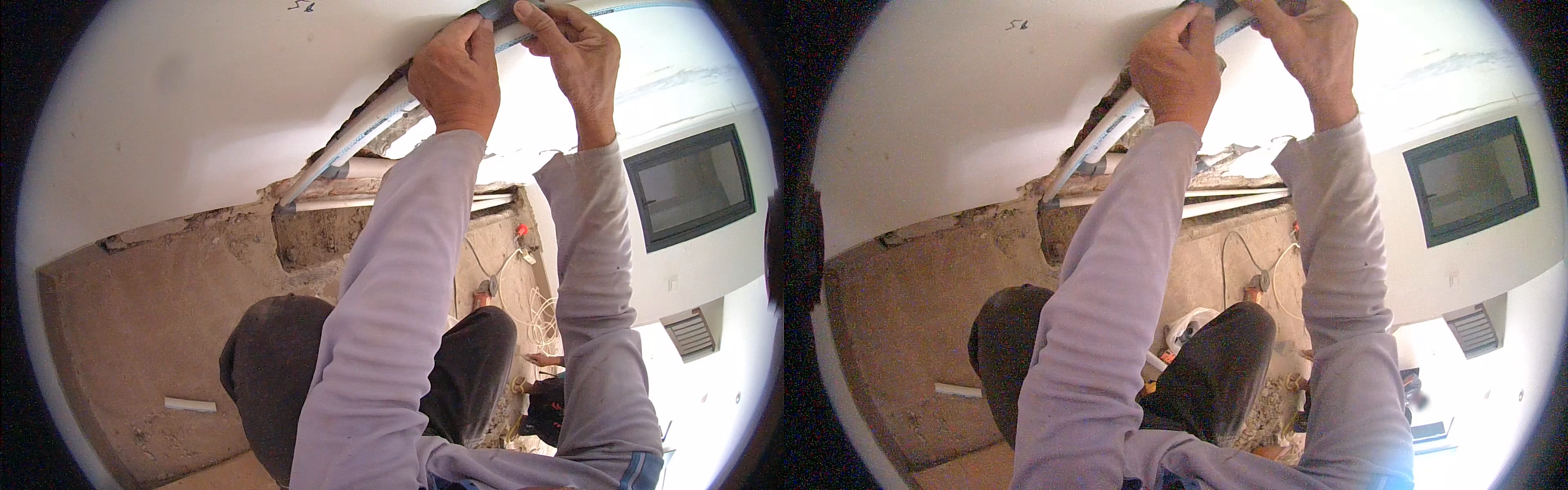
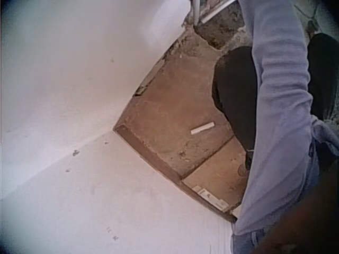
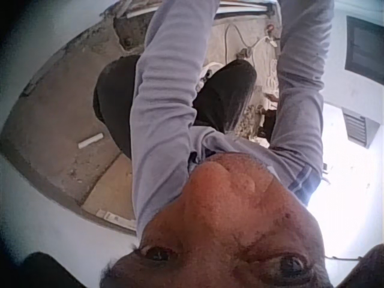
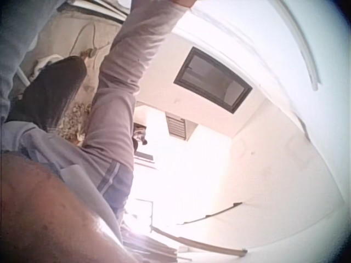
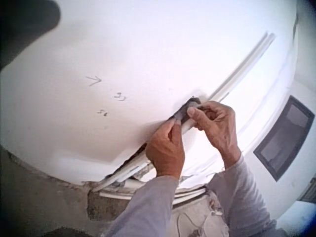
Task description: The person measures and cuts white PVC pipes, then applies glue to the ends and connects them to fittings on the wall. They use a tape measure, an angle grinder, and a glue brush to assemble the plumbing system.
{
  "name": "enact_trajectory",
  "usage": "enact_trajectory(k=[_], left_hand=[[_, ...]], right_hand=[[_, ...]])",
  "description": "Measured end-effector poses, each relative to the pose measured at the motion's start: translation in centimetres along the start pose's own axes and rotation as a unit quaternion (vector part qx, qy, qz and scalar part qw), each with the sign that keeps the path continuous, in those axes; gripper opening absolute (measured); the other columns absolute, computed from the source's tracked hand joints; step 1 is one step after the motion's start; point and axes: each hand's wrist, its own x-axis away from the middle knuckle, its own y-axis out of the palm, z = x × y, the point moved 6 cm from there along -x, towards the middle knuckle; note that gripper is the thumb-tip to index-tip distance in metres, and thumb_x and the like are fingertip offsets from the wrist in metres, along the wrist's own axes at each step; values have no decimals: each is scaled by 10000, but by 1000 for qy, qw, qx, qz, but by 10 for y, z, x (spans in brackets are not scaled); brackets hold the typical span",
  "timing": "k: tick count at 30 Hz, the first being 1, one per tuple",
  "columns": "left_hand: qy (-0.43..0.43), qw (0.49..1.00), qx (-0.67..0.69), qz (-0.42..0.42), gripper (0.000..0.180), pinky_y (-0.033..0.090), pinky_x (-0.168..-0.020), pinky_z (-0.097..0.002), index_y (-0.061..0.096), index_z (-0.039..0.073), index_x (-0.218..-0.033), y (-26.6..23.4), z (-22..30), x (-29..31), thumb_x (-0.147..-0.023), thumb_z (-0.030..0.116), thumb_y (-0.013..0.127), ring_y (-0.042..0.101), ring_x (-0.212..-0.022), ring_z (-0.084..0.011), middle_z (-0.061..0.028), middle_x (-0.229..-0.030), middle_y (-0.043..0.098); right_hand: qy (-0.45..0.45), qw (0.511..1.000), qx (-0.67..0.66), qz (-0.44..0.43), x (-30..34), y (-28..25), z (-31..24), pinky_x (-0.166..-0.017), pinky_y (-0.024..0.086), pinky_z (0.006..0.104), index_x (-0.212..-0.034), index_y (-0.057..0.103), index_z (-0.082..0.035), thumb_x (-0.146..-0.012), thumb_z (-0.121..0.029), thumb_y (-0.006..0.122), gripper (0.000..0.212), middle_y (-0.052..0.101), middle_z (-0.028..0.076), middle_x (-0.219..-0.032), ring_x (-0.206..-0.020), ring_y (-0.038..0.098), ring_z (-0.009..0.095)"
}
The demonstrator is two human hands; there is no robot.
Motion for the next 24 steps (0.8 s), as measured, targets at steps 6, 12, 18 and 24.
enact_trajectory(k=[6,12,18,24], left_hand=[[5,1000,22,-8,267,483,-604,-392,726,55,-939,2,-2,-2,-847,297,661,661,-646,-277,-113,-717,676],[27,998,0,-62,324,466,-627,-388,716,37,-902,3,2,0,-725,306,750,646,-641,-254,-94,-698,658],[62,995,-30,-66,310,467,-706,-425,708,55,-847,10,-3,0,-704,323,764,667,-737,-294,-111,-785,694],[93,994,-36,-38,343,480,-614,-394,735,50,-837,9,-3,-2,-731,374,767,643,-648,-292,-132,-714,673]], right_hand=[[4,1000,3,8,2,0,2,-491,444,220,-812,693,9,-845,-306,770,326,633,37,-629,-552,561,75],[-1,1000,-4,10,0,0,2,-486,440,222,-825,700,13,-843,-286,774,308,634,31,-632,-555,562,78],[1,1000,-12,9,0,2,1,-481,431,223,-828,701,17,-847,-271,769,297,631,28,-630,-556,553,71],[3,1000,16,16,1,1,1,-476,423,225,-828,698,27,-842,-278,771,314,621,23,-618,-556,544,65]])
